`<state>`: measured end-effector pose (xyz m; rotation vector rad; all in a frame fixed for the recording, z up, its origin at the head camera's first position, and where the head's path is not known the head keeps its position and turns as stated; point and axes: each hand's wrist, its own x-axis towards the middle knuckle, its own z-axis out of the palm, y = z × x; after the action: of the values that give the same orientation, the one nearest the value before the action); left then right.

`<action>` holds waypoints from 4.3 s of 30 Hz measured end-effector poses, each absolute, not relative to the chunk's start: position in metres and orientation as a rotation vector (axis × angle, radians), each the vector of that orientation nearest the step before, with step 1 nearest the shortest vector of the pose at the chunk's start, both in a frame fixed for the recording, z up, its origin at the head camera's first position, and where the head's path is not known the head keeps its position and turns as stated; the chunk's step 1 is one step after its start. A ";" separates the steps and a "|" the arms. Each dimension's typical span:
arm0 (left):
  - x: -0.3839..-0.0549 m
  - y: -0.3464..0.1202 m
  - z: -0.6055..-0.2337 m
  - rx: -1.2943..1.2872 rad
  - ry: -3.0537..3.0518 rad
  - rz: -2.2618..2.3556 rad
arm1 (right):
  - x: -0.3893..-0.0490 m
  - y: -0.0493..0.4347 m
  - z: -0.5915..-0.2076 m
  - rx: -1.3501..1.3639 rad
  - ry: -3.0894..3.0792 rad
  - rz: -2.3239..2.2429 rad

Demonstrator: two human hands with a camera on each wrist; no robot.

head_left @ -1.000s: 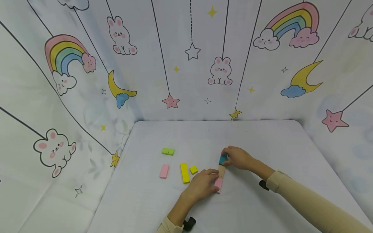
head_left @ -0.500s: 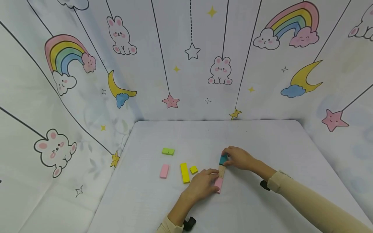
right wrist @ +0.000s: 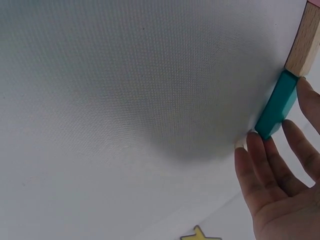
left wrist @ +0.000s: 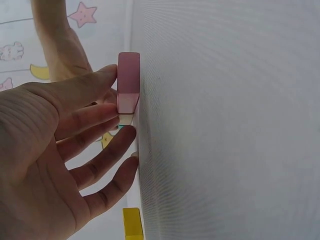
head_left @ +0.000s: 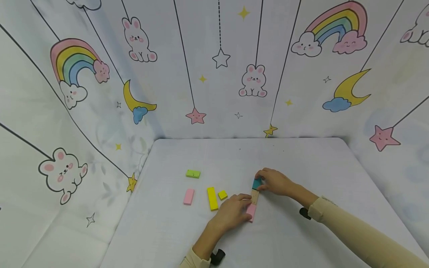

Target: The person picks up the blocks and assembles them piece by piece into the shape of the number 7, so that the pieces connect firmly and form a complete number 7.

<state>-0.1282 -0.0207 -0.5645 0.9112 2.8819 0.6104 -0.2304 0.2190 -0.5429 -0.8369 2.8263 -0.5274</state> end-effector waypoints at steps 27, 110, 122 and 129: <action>-0.130 -0.020 -0.565 0.916 2.876 0.613 | -0.231 0.223 -0.549 -0.896 2.832 -0.572; -0.143 -0.005 -0.567 0.921 2.958 0.644 | -0.233 0.222 -0.552 -0.843 2.827 -0.726; -0.153 -0.004 -0.567 0.928 2.921 0.542 | -0.236 0.222 -0.553 -0.869 2.826 -0.723; -0.155 -0.002 -0.563 0.916 2.898 0.457 | -0.240 0.224 -0.547 -0.891 2.785 -0.701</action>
<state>-0.1554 -0.0018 -0.5635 0.9157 2.8980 0.4573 -0.2401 0.2238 -0.5475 -0.8910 2.7845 -0.7006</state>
